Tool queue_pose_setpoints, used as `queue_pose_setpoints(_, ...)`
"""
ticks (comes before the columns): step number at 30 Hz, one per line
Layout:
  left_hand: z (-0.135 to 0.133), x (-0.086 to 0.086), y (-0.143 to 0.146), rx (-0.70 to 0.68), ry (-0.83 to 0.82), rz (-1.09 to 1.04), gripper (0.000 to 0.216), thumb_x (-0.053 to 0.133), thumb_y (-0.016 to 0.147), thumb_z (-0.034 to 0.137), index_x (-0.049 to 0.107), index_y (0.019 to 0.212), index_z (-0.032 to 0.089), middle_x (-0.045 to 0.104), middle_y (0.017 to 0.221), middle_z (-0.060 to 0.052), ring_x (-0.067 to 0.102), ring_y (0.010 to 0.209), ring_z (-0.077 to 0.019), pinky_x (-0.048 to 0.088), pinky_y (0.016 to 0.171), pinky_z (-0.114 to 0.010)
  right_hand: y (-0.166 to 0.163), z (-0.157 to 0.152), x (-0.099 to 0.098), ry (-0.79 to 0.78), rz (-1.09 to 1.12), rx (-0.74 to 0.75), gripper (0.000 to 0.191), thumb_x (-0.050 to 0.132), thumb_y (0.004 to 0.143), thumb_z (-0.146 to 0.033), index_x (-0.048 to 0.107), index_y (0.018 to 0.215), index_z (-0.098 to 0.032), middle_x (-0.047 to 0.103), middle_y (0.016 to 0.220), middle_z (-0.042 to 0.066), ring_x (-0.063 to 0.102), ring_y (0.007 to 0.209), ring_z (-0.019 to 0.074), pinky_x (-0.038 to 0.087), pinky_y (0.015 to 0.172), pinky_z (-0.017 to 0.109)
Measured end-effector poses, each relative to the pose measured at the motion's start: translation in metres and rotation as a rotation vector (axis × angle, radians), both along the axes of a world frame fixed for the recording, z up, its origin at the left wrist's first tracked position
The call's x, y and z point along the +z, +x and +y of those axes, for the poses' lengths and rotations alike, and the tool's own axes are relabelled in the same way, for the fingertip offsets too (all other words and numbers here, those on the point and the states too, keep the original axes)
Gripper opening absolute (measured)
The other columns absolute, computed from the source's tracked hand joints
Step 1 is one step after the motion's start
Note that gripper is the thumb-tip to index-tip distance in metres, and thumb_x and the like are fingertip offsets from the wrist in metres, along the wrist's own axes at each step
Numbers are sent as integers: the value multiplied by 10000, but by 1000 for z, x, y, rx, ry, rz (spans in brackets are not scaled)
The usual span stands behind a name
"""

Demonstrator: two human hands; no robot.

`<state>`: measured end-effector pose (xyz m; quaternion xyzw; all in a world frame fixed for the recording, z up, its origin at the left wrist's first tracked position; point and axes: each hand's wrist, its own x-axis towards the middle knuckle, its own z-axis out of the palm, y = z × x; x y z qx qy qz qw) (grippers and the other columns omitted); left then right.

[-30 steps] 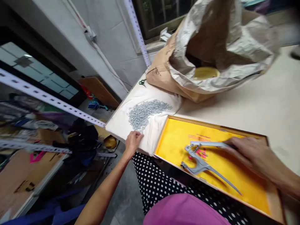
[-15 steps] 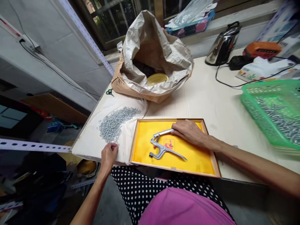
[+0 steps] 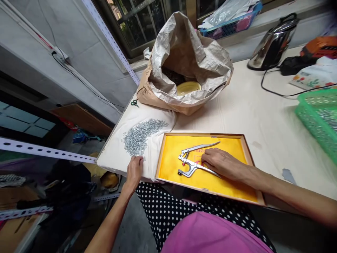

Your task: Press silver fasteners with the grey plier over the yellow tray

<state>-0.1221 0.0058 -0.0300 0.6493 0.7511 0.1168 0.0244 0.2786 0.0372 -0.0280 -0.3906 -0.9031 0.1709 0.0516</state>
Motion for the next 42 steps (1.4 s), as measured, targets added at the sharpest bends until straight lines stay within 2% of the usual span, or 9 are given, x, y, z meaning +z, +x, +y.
queue_pose_setpoints(3, -1, 11, -2, 66, 63, -48, 254, 461, 866, 242, 686, 917, 135, 681, 947, -141, 661, 933, -273, 524, 870, -391, 17, -7, 7, 156, -184, -141, 242, 454, 907, -52, 661, 850, -164, 658, 869, 110, 583, 803, 222, 369, 709, 339)
queue_pose_setpoints(6, 0, 30, 14, 167, 52, -307, 269, 532, 826, 310, 678, 958, 127, 675, 817, -88, 658, 758, -234, 544, 731, -356, 18, -18, 17, 168, -235, -176, 220, 472, 943, -118, 665, 860, -182, 660, 885, 107, 593, 824, 240, 380, 725, 360)
queue_pose_setpoints(10, -2, 49, 70, 113, -186, -831, 405, 629, 783, 435, 672, 1025, 113, 573, 563, 34, 553, 497, -138, 481, 521, -253, -11, -31, 14, -3, -99, -125, 204, 527, 993, -349, 650, 1027, -190, 664, 1019, 94, 617, 889, 225, 418, 743, 334)
queue_pose_setpoints(14, -4, 47, 123, 129, -421, -1062, 405, 768, 666, 444, 649, 887, 127, 566, 527, 49, 500, 428, -94, 405, 421, -201, -29, -36, -1, -39, -69, -114, 184, 426, 1021, -219, 602, 1064, -185, 643, 1083, 103, 615, 923, 217, 415, 699, 315)
queue_pose_setpoints(20, -5, 33, 142, 170, -624, -1117, 433, 824, 625, 471, 615, 799, 134, 567, 489, 43, 447, 390, -58, 306, 386, -170, -17, -34, -3, 10, -48, -32, 228, 370, 1019, -144, 580, 1087, -205, 646, 1077, 97, 592, 955, 220, 391, 708, 320)
queue_pose_setpoints(26, -2, 31, 145, 226, -710, -1105, 468, 860, 574, 473, 612, 779, 133, 539, 439, 63, 383, 346, -40, 245, 373, -177, -19, -28, 7, -24, -74, -48, 216, 401, 1010, -140, 594, 1091, -195, 661, 1069, 94, 582, 914, 215, 348, 673, 311)
queue_pose_setpoints(31, 2, 30, 150, 202, -775, -1061, 461, 863, 572, 483, 618, 746, 133, 506, 410, 73, 360, 333, -41, 239, 364, -189, -22, -28, 10, -26, -85, -72, 207, 414, 1003, -126, 600, 1067, -191, 673, 1038, 83, 580, 874, 204, 302, 645, 308)
queue_pose_setpoints(36, 7, 29, 150, 174, -825, -985, 414, 845, 619, 477, 622, 706, 139, 483, 393, 73, 352, 324, -45, 251, 364, -192, -21, -29, 5, 13, -19, -72, 181, 420, 998, -134, 590, 1018, -193, 665, 963, 70, 564, 828, 189, 287, 636, 307)
queue_pose_setpoints(42, 20, 32, 148, 117, -942, -869, 350, 810, 653, 439, 608, 636, 154, 472, 373, 69, 340, 316, -47, 255, 366, -192, -20, -32, -7, 16, 55, -88, 176, 423, 990, -127, 581, 1018, -199, 646, 985, 74, 549, 853, 196, 307, 661, 312)
